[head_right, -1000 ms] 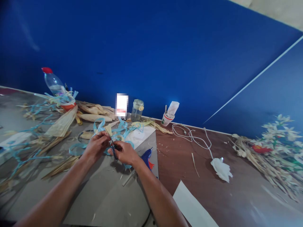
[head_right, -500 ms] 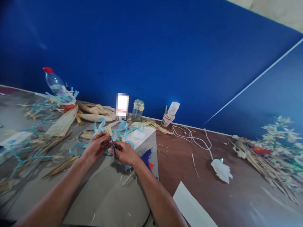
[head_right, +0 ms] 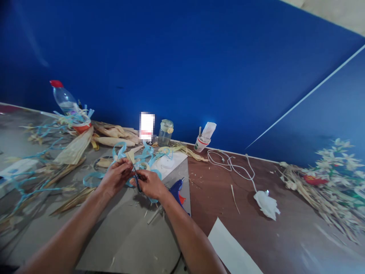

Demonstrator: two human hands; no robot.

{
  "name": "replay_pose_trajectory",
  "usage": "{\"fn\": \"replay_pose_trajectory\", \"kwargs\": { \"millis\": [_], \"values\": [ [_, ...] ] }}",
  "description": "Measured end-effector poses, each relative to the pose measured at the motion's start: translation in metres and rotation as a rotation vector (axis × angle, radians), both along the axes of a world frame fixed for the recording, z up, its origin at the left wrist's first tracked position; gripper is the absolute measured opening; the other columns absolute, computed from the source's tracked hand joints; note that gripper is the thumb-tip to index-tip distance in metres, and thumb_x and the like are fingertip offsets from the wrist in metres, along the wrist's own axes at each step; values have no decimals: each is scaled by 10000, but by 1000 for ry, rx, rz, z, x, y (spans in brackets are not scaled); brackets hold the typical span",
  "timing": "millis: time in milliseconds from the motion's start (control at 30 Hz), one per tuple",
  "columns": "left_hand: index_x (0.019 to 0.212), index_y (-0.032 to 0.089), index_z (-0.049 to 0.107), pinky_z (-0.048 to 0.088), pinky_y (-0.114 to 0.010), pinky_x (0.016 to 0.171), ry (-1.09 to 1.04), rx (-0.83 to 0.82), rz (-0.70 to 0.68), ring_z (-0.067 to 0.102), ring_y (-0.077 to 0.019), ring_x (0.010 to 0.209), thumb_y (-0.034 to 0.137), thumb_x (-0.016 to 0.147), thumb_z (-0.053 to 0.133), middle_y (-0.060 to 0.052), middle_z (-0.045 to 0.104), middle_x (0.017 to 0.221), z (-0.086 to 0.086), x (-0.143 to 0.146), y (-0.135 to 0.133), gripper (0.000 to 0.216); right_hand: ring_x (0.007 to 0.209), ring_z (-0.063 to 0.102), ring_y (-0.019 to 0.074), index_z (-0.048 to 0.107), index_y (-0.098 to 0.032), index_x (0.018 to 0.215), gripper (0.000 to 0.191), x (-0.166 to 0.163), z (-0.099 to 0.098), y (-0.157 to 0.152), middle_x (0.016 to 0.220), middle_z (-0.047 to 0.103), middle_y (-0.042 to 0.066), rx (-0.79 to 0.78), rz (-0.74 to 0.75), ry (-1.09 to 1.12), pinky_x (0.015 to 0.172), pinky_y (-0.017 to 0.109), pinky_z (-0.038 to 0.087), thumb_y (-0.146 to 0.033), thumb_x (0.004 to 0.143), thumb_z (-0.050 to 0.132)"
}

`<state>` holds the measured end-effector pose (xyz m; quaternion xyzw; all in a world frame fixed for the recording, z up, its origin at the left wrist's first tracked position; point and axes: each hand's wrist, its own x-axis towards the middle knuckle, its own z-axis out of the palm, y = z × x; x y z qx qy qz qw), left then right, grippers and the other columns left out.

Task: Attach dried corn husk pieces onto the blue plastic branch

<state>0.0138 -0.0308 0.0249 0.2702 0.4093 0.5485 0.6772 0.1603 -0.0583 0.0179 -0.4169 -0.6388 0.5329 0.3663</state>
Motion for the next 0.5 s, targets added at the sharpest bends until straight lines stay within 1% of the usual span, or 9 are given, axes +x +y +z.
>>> {"fn": "replay_pose_trajectory", "kwargs": {
  "millis": [267,500],
  "values": [
    [642,167,537,505,-213,530,-11,-6,6,480,-49,423,192,518,773,67,559,521,0,-1,0,267,546,324,77,683,-162,945,306,0,-4,0,608,436,-41,8,-20,-12,503,189,292,-390,744,646],
    [662,173,541,478,-194,494,-32,-27,26,499,-57,436,177,493,778,64,583,540,-1,-1,1,291,557,351,83,681,-164,963,355,-2,-8,2,621,473,-36,-23,-35,-6,505,192,303,-424,721,669]
  ]
}}
